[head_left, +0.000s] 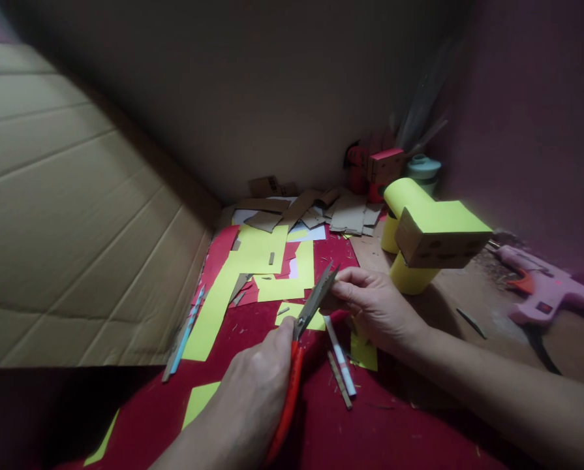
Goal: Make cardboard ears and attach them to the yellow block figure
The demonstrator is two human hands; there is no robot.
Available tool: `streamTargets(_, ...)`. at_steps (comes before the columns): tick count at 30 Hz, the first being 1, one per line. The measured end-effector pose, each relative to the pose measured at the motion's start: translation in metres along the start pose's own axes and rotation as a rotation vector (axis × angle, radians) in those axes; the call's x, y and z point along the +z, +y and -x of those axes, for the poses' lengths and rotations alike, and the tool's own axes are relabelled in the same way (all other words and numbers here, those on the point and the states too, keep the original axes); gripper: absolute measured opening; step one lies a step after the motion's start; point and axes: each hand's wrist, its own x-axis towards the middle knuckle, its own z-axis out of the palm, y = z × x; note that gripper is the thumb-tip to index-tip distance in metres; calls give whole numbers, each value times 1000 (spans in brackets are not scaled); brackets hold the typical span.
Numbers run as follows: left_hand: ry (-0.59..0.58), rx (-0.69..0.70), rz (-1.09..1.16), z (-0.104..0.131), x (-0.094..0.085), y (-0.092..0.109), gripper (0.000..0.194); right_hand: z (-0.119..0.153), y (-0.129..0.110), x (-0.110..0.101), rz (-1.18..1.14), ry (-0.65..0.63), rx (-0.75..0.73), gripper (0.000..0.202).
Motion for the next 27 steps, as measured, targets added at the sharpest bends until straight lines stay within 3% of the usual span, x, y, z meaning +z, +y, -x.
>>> streamTargets(9,27,-44,-14,1,3,-1,41,2,-3,-1,22,-11,6,16)
streamTargets(27,7,23,109,9,2,-6,33,2,-2,1,57,-12,54,15)
